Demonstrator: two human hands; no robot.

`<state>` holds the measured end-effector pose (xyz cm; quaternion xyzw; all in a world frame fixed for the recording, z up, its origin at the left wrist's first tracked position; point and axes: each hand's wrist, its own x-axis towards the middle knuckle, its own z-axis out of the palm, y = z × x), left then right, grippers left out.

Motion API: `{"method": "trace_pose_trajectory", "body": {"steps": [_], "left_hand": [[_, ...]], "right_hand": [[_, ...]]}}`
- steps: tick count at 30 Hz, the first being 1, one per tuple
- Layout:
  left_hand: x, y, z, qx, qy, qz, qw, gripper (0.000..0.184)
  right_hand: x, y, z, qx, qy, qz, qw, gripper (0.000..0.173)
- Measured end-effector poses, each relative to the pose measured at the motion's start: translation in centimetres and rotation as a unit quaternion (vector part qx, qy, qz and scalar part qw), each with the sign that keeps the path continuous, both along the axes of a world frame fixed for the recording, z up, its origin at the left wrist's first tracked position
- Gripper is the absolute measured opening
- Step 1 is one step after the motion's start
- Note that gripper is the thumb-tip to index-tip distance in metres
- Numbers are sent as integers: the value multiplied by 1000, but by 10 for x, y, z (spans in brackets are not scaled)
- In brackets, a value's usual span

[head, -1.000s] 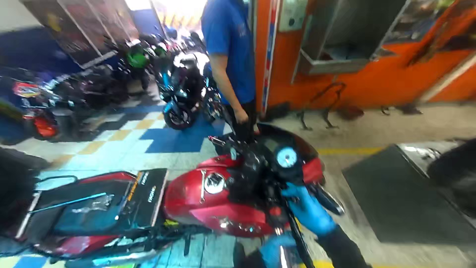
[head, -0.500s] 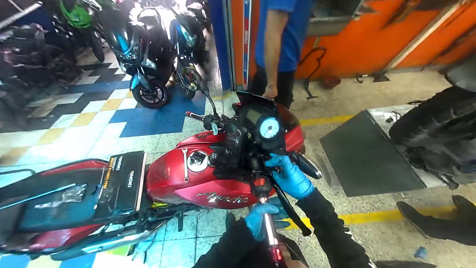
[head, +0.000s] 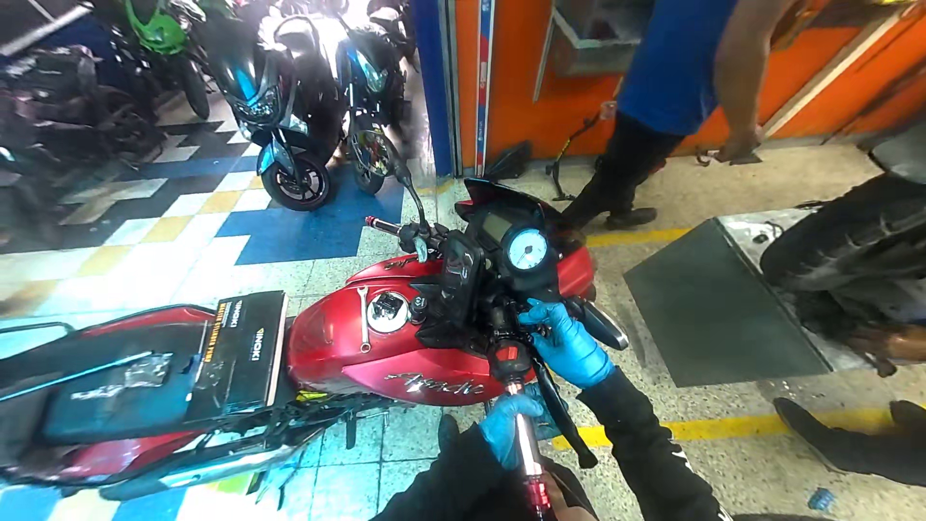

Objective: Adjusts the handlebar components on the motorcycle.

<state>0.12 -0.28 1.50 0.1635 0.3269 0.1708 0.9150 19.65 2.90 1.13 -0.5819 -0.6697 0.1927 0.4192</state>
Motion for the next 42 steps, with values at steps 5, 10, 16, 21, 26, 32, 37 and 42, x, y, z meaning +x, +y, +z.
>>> {"method": "trace_pose_trajectory", "body": {"steps": [5, 10, 16, 21, 26, 32, 37, 42], "left_hand": [[2, -1, -7, 8, -2, 7, 1000, 33], [1, 1, -22, 26, -41, 7, 999, 39], [-16, 6, -15, -5, -50, -49, 998, 53], [-36, 8, -21, -17, -77, -73, 994, 58], [-45, 8, -24, -28, -93, -71, 993, 48], [-42, 7, -9, -19, -34, -49, 998, 26], [-40, 7, -6, -11, -3, -35, 999, 24], [-36, 7, -28, -11, -19, -37, 999, 37]], "right_hand": [[1, 0, -3, 0, 7, 4, 1000, 45], [0, -1, -4, -1, 3, 1, 1000, 45], [-5, -4, -4, -1, -3, -6, 1000, 43], [-18, -13, -7, 0, 15, -5, 1000, 44], [-26, -16, -14, 18, 16, -17, 1000, 41], [-25, -16, -11, 1, 13, -20, 1000, 43], [-28, -17, -10, 10, 13, -23, 1000, 41], [-28, -17, -12, 1, 11, -27, 1000, 46]]}}
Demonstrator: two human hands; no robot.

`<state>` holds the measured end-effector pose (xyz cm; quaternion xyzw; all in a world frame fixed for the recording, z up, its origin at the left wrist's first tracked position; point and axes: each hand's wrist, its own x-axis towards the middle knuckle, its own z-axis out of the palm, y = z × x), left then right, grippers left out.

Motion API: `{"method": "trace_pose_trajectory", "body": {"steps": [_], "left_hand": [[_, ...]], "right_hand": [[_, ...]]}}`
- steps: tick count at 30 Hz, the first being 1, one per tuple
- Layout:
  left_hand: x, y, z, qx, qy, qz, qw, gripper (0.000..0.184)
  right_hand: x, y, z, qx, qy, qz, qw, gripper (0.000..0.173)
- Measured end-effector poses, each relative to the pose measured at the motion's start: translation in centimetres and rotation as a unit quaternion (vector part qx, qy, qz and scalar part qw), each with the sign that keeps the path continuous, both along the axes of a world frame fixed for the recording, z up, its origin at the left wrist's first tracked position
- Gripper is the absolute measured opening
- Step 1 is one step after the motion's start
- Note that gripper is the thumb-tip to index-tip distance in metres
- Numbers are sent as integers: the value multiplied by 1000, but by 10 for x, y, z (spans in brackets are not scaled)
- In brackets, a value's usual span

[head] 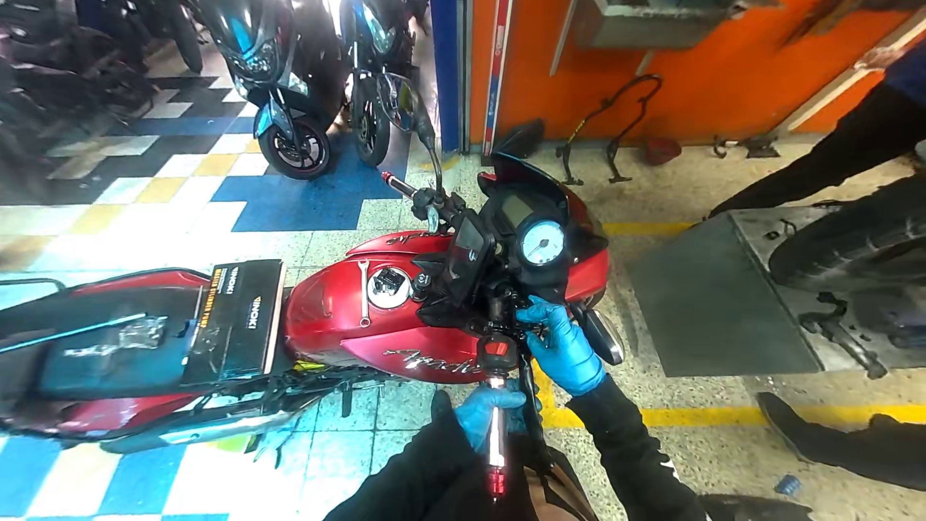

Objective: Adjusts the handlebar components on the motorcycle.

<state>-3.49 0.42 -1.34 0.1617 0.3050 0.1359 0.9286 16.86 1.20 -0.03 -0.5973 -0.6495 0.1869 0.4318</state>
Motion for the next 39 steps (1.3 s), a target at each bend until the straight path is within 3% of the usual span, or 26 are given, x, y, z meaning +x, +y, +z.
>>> {"method": "trace_pose_trajectory", "body": {"steps": [9, 17, 28, 39], "left_hand": [[3, 3, -5, 47, -13, -5, 999, 40], [3, 1, -5, 0, -53, -45, 998, 42], [6, 1, 29, -5, 52, -10, 999, 15], [8, 0, 10, -4, 47, -5, 999, 30]], "right_hand": [[1, 0, 0, 13, 5, -2, 1000, 47], [3, 1, 1, 15, 1, 0, 1000, 46], [4, 0, 3, 3, -3, 3, 1000, 47], [4, 1, 5, -12, -8, -1, 1000, 48]]}}
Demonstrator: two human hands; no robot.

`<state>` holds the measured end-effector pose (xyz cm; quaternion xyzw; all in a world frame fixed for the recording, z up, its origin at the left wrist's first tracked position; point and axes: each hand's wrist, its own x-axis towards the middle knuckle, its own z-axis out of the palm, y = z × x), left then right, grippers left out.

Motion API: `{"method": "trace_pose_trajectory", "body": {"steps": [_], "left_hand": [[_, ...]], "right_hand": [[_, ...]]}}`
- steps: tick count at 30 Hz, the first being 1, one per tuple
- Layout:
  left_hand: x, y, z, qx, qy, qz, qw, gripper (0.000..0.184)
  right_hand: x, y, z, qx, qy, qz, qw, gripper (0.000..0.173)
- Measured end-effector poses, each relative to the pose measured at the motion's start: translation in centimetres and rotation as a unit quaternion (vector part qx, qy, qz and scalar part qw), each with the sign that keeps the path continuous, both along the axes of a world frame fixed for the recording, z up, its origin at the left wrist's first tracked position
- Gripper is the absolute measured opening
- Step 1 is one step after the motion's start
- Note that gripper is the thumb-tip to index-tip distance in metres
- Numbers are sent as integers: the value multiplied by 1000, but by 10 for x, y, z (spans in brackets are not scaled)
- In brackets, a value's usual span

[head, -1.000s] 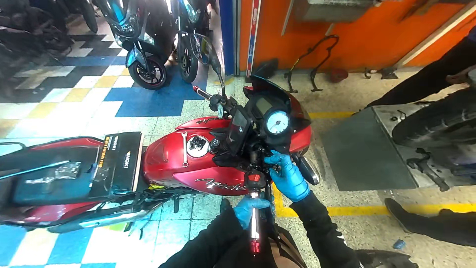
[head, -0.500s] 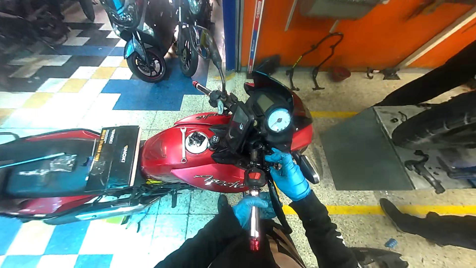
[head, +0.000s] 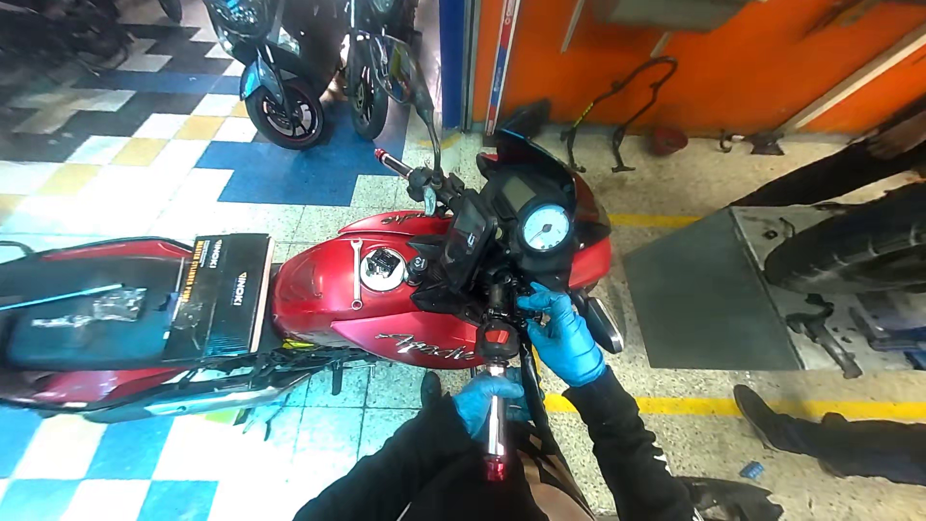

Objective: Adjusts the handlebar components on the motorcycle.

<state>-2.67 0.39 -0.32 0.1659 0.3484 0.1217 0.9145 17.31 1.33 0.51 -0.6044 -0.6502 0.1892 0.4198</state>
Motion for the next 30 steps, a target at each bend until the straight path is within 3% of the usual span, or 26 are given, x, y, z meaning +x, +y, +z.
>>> {"method": "trace_pose_trajectory", "body": {"steps": [11, 30], "left_hand": [[2, 3, 5, 23, 14, 0, 1000, 33], [2, 1, -3, 1, -111, -43, 993, 33]], "right_hand": [[0, 0, 1, 14, 4, 1, 1000, 45], [1, 2, 2, 20, 5, 3, 1000, 46]]}}
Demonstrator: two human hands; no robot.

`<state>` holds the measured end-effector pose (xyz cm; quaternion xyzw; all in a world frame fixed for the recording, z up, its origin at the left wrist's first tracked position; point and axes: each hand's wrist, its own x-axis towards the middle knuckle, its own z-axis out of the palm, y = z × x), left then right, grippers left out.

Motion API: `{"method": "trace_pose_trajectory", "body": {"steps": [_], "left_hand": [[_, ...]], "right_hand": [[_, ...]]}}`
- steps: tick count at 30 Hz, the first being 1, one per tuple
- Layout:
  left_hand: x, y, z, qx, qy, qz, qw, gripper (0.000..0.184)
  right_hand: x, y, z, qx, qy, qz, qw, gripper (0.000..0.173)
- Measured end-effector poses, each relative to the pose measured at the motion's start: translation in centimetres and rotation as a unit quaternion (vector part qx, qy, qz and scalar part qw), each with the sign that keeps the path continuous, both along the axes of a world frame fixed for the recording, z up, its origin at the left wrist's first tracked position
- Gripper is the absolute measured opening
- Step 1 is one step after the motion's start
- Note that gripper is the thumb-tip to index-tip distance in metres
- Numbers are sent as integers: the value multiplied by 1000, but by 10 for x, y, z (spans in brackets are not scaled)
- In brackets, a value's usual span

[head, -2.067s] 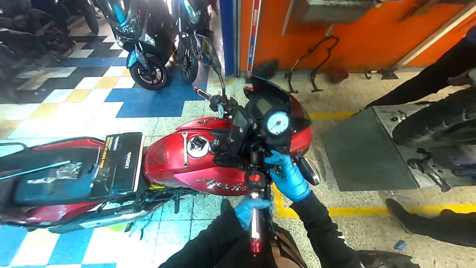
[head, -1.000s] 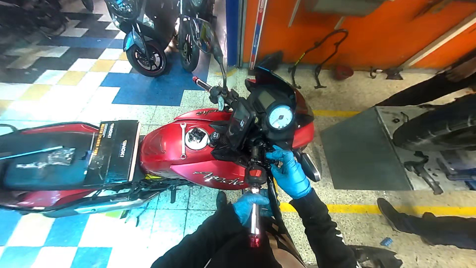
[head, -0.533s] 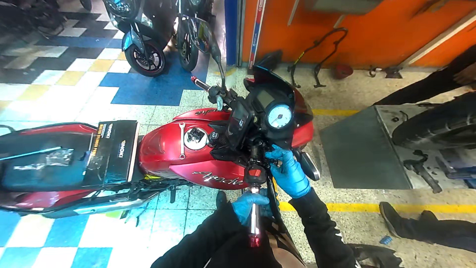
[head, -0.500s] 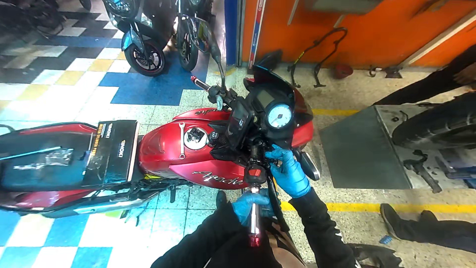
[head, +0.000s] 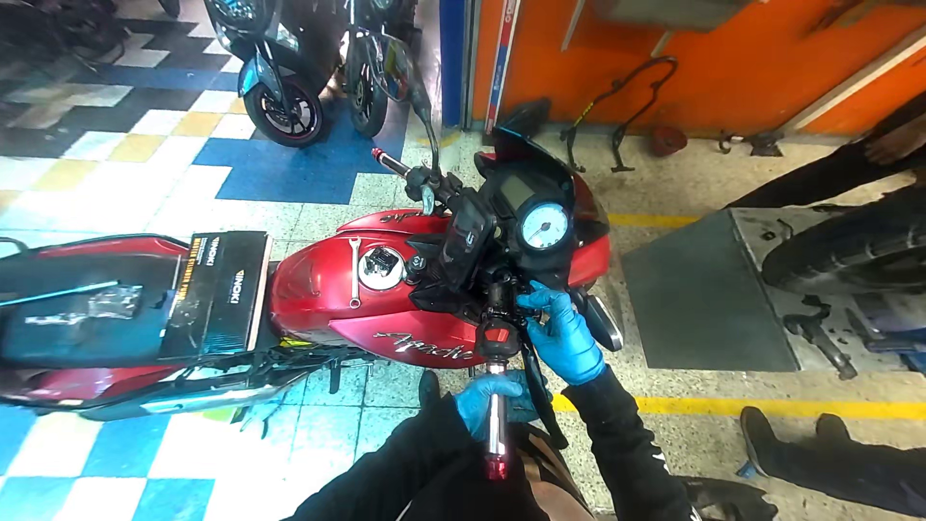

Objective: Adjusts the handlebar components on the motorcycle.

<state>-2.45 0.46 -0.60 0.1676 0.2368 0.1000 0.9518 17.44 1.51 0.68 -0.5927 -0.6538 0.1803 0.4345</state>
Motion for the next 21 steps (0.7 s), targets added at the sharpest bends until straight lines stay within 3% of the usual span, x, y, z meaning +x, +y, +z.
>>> {"method": "trace_pose_trajectory", "body": {"steps": [6, 11, 21], "left_hand": [[0, 1, 16, 15, 87, 24, 996, 17], [2, 2, -4, 35, 70, 37, 996, 31], [-2, 0, 1, 1, 48, 5, 999, 30]], "right_hand": [[1, 0, 0, -15, -9, 0, 1000, 48], [1, 0, 0, -9, -6, 2, 1000, 47], [1, -1, 0, -8, -6, 3, 1000, 46]]}}
